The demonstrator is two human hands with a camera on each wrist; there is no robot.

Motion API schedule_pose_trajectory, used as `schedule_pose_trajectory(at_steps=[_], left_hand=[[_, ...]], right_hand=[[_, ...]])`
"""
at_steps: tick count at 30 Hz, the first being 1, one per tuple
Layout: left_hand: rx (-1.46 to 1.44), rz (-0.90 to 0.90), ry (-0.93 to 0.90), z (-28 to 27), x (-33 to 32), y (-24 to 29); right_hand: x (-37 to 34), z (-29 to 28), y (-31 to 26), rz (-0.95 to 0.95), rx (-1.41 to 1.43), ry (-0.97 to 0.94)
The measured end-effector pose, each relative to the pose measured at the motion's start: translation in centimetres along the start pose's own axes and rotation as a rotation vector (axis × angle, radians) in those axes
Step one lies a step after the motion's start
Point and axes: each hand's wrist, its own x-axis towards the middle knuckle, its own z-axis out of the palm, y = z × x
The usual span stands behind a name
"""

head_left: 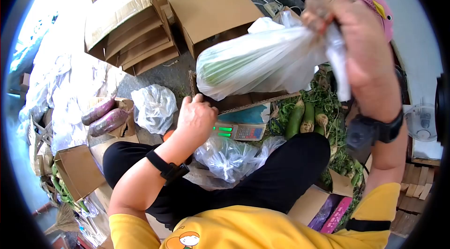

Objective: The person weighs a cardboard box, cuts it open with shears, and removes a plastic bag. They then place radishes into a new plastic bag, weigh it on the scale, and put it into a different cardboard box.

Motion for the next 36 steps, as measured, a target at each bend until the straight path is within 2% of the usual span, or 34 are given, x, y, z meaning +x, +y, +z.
schedule_pose_trajectory(at_steps=[2, 6, 9, 12, 13, 15, 16, 18, 19, 21, 23, 24, 25, 27, 31, 33, 34, 35, 36], left_hand=[[0.014, 0.032, -0.002, 0.3, 0.2, 0.1], [0.042, 0.04, 0.002, 1.0, 0.7, 0.3], [0.083, 0.061, 0.045, 1.2, 0.9, 0.2], [-0.05, -0.011, 0.07, 0.0, 1.1, -0.2], [-0.127, -0.047, 0.095, -1.0, 1.1, -0.4], [-0.178, -0.111, 0.117, -3.2, 0.8, -1.3], [-0.291, -0.168, 0.169, -4.3, 0.4, -2.0], [-0.467, -0.231, 0.328, -5.9, -0.6, -3.2], [-0.598, -0.258, 0.405, -7.2, -1.4, -3.8], [-0.884, -0.392, 0.399, -8.9, -2.2, -5.4], [-1.298, -0.36, 0.689, -9.4, -2.1, -6.8], [-1.53, -0.372, 0.72, -10.9, -2.3, -7.1], [-1.636, -0.317, 0.885, -11.7, -1.9, -7.6], [-1.784, -0.333, 1.053, -13.9, -1.2, -8.9], [-1.899, -0.391, 1.126, -16.9, 1.4, -12.4], [-2.071, -0.449, 1.255, -18.1, 3.3, -13.4], [-2.16, -0.365, 1.207, -16.8, 4.7, -16.0], [-2.156, -0.361, 1.218, -16.4, 5.9, -17.2], [-2.275, -0.373, 1.223, -16.5, 6.9, -17.9]], right_hand=[[0.3, -1.1, -3.4, -0.097, -0.098, -0.009], [1.2, -2.2, -11.8, -0.174, -0.209, 0.012], [0.9, -2.2, -17.7, -0.167, -0.255, -0.003], [-0.2, -2.9, -21.4, -0.123, -0.274, -0.001], [-0.8, -3.4, -21.2, -0.213, -0.374, 0.104], [-2.2, -4.0, -20.3, -0.309, -0.372, 0.098], [-2.8, -4.3, -19.0, -0.326, -0.37, 0.09], [-3.8, -5.4, -16.0, -0.422, -0.479, 0.546], [-4.5, -8.1, -15.4, -0.353, -0.564, 0.433], [-5.6, -5.1, -14.0, -0.196, -0.572, 0.611], [-6.6, -4.9, -12.5, -0.09, -0.517, 0.589], [-7.0, -5.5, -11.7, -0.068, -0.504, 0.536], [-7.4, -6.0, -10.9, -0.043, -0.492, 0.484], [-8.3, -6.2, -9.5, -0.041, -0.454, 0.477], [-9.2, -6.7, -6.9, 0.02, -0.439, 0.434], [-9.5, -6.5, -5.7, 0.052, -0.398, 0.425], [-9.6, -6.5, -5.0, 0.071, -0.391, 0.417], [-9.6, -6.6, -4.3, 0.089, -0.385, 0.409], [-9.4, -6.6, -3.8, 0.083, -0.384, 0.402]])
